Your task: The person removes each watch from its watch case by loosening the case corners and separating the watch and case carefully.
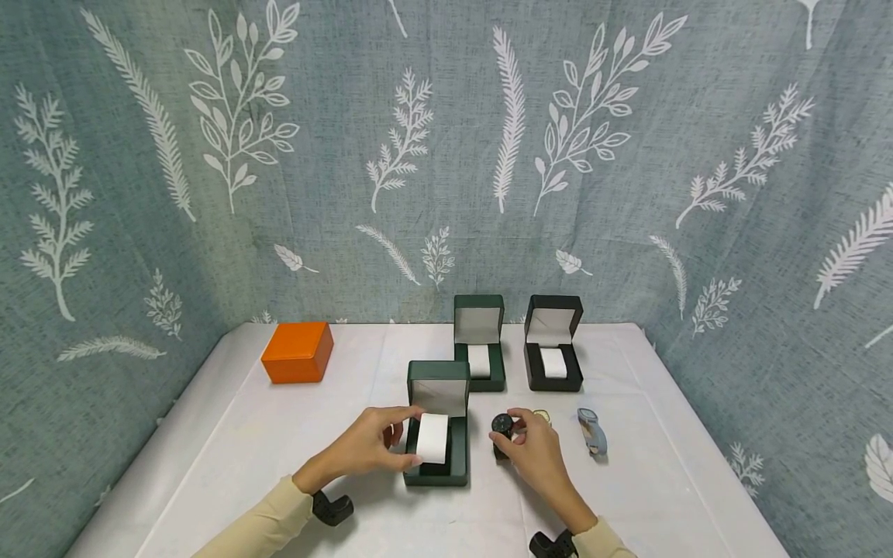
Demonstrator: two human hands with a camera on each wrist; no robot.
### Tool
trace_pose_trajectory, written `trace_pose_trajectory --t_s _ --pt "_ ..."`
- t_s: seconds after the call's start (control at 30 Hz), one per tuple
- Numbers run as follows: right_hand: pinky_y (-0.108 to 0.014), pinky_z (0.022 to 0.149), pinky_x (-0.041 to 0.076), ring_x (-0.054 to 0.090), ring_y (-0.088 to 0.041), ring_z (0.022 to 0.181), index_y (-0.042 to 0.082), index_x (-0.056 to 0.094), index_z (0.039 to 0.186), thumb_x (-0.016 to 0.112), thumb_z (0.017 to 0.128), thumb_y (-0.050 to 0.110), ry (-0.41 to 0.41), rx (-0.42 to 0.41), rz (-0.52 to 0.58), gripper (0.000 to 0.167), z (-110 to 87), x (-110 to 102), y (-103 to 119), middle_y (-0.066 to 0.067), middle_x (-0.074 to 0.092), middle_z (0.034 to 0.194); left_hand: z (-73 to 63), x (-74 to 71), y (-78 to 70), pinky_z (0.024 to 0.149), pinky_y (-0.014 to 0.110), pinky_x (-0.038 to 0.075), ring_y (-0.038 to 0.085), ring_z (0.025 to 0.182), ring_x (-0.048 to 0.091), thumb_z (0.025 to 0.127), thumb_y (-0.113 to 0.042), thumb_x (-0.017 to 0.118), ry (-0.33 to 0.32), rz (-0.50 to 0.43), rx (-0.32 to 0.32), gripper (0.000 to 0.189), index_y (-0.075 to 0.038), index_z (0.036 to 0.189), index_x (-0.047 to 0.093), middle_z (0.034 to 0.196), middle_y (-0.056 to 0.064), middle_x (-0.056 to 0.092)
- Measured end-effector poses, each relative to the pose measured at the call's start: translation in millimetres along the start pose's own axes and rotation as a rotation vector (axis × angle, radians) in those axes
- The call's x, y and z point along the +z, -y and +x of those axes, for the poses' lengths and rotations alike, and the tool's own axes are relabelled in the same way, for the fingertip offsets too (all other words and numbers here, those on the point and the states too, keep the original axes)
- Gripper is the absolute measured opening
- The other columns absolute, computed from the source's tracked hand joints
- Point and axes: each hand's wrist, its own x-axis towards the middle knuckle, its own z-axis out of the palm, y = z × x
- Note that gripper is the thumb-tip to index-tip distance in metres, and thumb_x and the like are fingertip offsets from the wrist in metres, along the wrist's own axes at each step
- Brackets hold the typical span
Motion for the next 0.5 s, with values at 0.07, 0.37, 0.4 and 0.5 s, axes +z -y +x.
trace_pose_trajectory --t_s 0.07,0.37,0.4,0.5 --pt "-0.025 0.056 0.046 0.058 -0.01 0.07 0.004 0.071 0.12 0.087 0.084 0.024 -0.016 -0.019 -0.028 0.043 0.2 -1.4 -0.2 -0.011 0.067 0.103 -0.3 -0.5 -0.4 0.058 0.021 0.045 0.006 0.067 0.051 0.083 -0.041 0.086 0.0 0.003 -0.008 0.069 -0.009 0.139 0.064 0.085 0.004 0.065" --pt "-0.025 0.06 0.045 0.055 -0.013 0.076 0.008 0.075 0.111 0.087 0.084 0.024 -0.035 -0.074 -0.011 0.034 0.7 -6.5 1.6 -0.007 0.066 0.102 -1.0 0.7 -0.1 0.057 0.02 0.044 0.005 0.068 0.051 0.083 -0.04 0.086 -0.008 0.007 -0.009 0.068 -0.008 0.138 0.064 0.08 0.006 0.064" --pt "-0.024 0.06 0.046 0.056 -0.013 0.075 0.008 0.075 0.11 0.088 0.084 0.022 -0.034 -0.085 0.003 0.033 0.9 -6.4 2.2 -0.007 0.067 0.102 -1.1 1.1 0.4 0.057 0.02 0.043 0.004 0.068 0.051 0.083 -0.04 0.086 -0.009 0.01 -0.011 0.068 -0.008 0.138 0.064 0.08 0.006 0.064" --pt "-0.024 0.062 0.047 0.057 -0.011 0.075 0.009 0.075 0.11 0.089 0.082 0.019 -0.026 -0.128 0.03 0.033 1.1 -5.7 4.4 -0.006 0.068 0.1 -1.5 1.9 1.5 0.057 0.019 0.041 0.004 0.069 0.052 0.083 -0.041 0.086 -0.011 0.013 -0.017 0.068 -0.008 0.138 0.064 0.081 0.007 0.065"
